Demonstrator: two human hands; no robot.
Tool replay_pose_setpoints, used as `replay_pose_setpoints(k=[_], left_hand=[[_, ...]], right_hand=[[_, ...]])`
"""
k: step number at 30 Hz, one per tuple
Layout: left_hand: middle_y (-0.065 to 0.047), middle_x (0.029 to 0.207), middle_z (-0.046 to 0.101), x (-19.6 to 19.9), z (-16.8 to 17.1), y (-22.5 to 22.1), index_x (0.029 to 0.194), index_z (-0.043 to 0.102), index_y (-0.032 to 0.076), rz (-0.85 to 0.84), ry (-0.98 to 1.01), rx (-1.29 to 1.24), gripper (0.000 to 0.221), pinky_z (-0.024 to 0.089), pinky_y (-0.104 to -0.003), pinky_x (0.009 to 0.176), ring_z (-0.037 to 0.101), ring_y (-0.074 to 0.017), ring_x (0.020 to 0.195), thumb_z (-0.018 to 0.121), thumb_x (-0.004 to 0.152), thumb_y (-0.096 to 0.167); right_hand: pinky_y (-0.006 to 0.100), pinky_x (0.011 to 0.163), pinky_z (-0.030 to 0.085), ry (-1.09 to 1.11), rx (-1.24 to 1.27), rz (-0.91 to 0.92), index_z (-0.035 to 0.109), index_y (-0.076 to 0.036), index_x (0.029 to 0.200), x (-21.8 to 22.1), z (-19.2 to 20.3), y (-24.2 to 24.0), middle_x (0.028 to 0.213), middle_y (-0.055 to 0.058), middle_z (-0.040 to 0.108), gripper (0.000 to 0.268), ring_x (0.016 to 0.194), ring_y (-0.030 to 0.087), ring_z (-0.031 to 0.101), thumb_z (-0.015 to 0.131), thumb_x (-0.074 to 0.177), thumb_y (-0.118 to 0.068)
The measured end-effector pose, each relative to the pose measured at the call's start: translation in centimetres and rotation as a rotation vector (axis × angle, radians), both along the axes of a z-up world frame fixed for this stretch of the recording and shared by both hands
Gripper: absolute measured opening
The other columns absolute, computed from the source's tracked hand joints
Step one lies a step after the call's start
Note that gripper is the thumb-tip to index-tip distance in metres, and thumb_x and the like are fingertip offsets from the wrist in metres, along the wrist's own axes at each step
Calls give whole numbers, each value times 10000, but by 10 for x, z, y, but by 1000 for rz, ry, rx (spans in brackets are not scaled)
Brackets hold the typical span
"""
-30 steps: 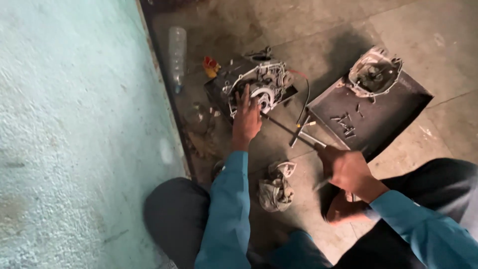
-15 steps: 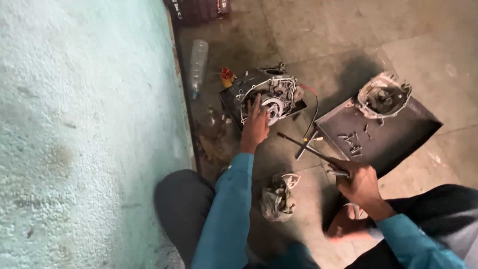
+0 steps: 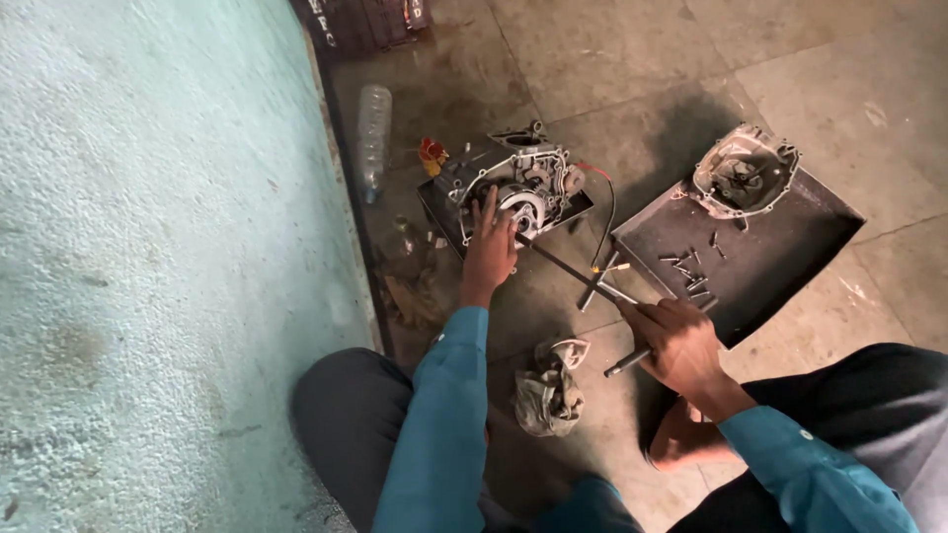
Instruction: Assembling or repairing components of a disassembled motorcycle engine block on a workshop floor.
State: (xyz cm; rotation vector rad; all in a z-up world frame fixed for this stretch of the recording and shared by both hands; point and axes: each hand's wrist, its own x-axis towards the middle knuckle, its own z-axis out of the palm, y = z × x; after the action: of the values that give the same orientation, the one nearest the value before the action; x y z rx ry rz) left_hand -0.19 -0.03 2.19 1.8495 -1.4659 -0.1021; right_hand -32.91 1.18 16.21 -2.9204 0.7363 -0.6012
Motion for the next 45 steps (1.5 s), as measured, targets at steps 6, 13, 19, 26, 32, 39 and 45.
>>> replay_pose_setpoints(k=[6, 13, 19, 26, 32, 39, 45], left_hand=[[-130, 1689, 205, 1, 2, 2, 1250, 596, 32, 8, 66, 68, 253, 524, -537, 1047, 247, -521, 1509, 543, 1039, 161], [-146, 1683, 223, 2, 0, 2, 1237, 598, 48, 7, 6, 5, 243, 501, -555, 1088, 266, -534, 1492, 576, 1019, 154], [-166, 1674, 230, 3, -3, 1, 1250, 587, 44, -1, -6, -21, 261, 495, -552, 1091, 265, -557, 1489, 573, 1011, 149], [-162, 1681, 224, 2, 4, 3, 1244, 597, 44, 5, 36, 12, 253, 491, -542, 1090, 260, -539, 1499, 572, 1017, 152], [-139, 1688, 195, 0, 10, 5, 1247, 596, 20, 9, 35, 61, 264, 505, -521, 1088, 246, -521, 1518, 553, 1033, 167], [-179, 1690, 153, -2, 2, 3, 1264, 571, -23, 3, -6, 114, 294, 493, -509, 1095, 233, -534, 1516, 536, 1047, 171], [-246, 1659, 199, -5, 2, 7, 1252, 581, -47, 18, -97, 11, 314, 378, -554, 1206, 316, -491, 1483, 579, 1013, 157]], right_hand=[[418, 695, 537, 25, -24, 43, 686, -37, 1242, -3, 1, -2, 969, 95, 726, 722, 753, 277, 628, 818, 563, -246], [406, 708, 543, 63, -10, 11, 698, -57, 1234, -4, -1, -3, 953, 75, 729, 708, 766, 268, 633, 831, 558, -225], [403, 724, 542, 2, 6, 17, 705, -56, 1227, -9, -12, -9, 990, 75, 744, 689, 764, 262, 623, 794, 553, -170], [411, 733, 530, -98, 66, 31, 725, -98, 1224, -7, -8, -18, 954, 67, 748, 509, 769, 277, 624, 746, 717, -68], [412, 715, 560, -129, 306, -72, 762, -95, 1221, -11, -13, -31, 918, 127, 716, 543, 804, 309, 677, 702, 693, 15], [443, 607, 569, 174, 88, 220, 703, 28, 1224, -2, -2, -35, 990, 211, 751, 818, 768, 355, 706, 851, 441, -158], [290, 578, 541, -126, 564, -38, 765, -66, 1200, 12, -8, -20, 852, 87, 741, 374, 629, 145, 694, 682, 837, -30]])
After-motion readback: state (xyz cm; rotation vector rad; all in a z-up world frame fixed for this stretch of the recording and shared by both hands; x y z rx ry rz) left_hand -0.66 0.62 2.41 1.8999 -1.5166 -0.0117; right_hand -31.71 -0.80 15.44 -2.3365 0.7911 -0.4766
